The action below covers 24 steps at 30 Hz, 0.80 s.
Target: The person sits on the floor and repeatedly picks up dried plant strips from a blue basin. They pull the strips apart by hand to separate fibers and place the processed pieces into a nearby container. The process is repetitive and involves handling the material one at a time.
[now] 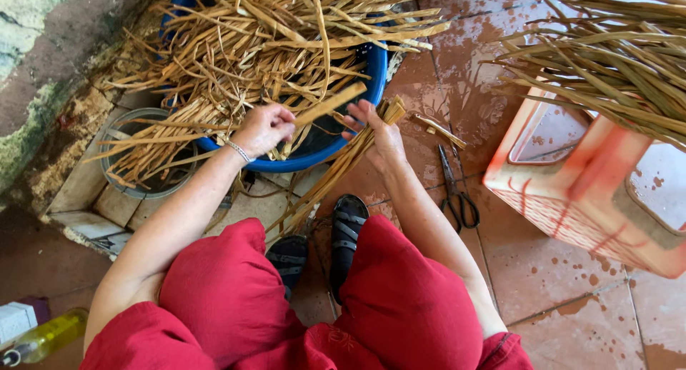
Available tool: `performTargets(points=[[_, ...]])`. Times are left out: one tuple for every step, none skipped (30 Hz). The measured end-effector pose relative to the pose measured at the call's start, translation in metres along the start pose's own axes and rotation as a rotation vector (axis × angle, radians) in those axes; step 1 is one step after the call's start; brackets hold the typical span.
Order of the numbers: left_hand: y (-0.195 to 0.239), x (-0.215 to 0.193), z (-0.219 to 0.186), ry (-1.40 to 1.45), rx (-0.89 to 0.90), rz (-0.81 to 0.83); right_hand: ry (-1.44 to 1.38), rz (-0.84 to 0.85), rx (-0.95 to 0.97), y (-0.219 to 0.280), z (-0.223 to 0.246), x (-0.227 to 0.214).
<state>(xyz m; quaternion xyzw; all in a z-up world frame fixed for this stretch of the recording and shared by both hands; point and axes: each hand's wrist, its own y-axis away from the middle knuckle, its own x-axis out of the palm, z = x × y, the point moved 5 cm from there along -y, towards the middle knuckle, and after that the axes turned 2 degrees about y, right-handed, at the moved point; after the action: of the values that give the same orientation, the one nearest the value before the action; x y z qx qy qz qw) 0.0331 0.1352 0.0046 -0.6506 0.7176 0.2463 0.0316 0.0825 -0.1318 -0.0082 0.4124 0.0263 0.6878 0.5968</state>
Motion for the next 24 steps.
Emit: performTargets(points=[[0.002, 0.007, -0.005, 0.076, 0.007, 0.028, 0.014, -0.005, -0.06, 0.005, 0.008, 0.004], [0.006, 0.015, -0.008, 0.155, 0.009, 0.056, 0.031, -0.012, -0.115, 0.011, 0.014, 0.007], [0.007, 0.02, -0.011, 0.145, 0.025, 0.1, 0.046, -0.005, -0.137, 0.014, 0.017, 0.01], [0.009, 0.025, -0.014, 0.135, 0.041, 0.143, 0.063, 0.002, -0.158, 0.016, 0.02, 0.013], [0.009, 0.03, -0.017, 0.126, 0.057, 0.186, 0.079, 0.008, -0.179, 0.018, 0.022, 0.014], [0.009, 0.035, -0.018, 0.134, 0.037, 0.227, 0.073, -0.002, -0.183, 0.019, 0.024, 0.015], [0.008, 0.041, -0.019, 0.141, 0.016, 0.268, 0.068, -0.012, -0.187, 0.019, 0.025, 0.016], [0.007, 0.048, -0.02, 0.151, -0.008, 0.308, 0.064, -0.022, -0.187, 0.021, 0.024, 0.016], [0.003, 0.055, -0.023, 0.177, 0.024, 0.288, 0.085, -0.019, -0.195, 0.022, 0.023, 0.017], [-0.002, 0.063, -0.026, 0.205, 0.054, 0.268, 0.107, -0.015, -0.201, 0.024, 0.02, 0.019], [-0.006, 0.07, -0.029, 0.232, 0.084, 0.247, 0.129, -0.012, -0.206, 0.025, 0.017, 0.022], [-0.011, 0.078, -0.031, 0.268, 0.092, 0.227, 0.164, 0.025, -0.191, 0.027, 0.011, 0.027], [-0.015, 0.085, -0.033, 0.303, 0.099, 0.207, 0.199, 0.061, -0.175, 0.03, 0.005, 0.033], [-0.018, 0.089, -0.034, 0.338, 0.108, 0.186, 0.233, 0.099, -0.161, 0.032, -0.001, 0.039], [-0.02, 0.088, -0.038, 0.232, 0.204, 0.114, 0.193, 0.11, -0.142, 0.033, -0.007, 0.043], [-0.021, 0.088, -0.043, 0.123, 0.298, 0.043, 0.151, 0.121, -0.123, 0.033, -0.012, 0.046], [-0.021, 0.088, -0.049, 0.013, 0.391, -0.028, 0.109, 0.132, -0.104, 0.033, -0.014, 0.047], [-0.021, 0.09, -0.048, -0.04, 0.35, -0.017, 0.088, 0.1, -0.103, 0.031, -0.016, 0.046], [-0.02, 0.092, -0.047, -0.093, 0.309, -0.006, 0.068, 0.068, -0.102, 0.03, -0.018, 0.045], [-0.019, 0.092, -0.045, -0.146, 0.268, 0.005, 0.047, 0.036, -0.1, 0.027, -0.019, 0.044], [-0.017, 0.092, -0.046, -0.196, 0.286, -0.012, 0.012, 0.015, -0.106, 0.024, -0.019, 0.043], [-0.015, 0.092, -0.048, -0.245, 0.305, -0.029, -0.022, -0.006, -0.112, 0.02, -0.017, 0.041], [-0.014, 0.092, -0.05, -0.294, 0.324, -0.047, -0.056, -0.027, -0.118, 0.016, -0.015, 0.039], [-0.012, 0.093, -0.05, -0.282, 0.327, -0.046, -0.079, -0.042, -0.126, 0.013, -0.013, 0.037]])
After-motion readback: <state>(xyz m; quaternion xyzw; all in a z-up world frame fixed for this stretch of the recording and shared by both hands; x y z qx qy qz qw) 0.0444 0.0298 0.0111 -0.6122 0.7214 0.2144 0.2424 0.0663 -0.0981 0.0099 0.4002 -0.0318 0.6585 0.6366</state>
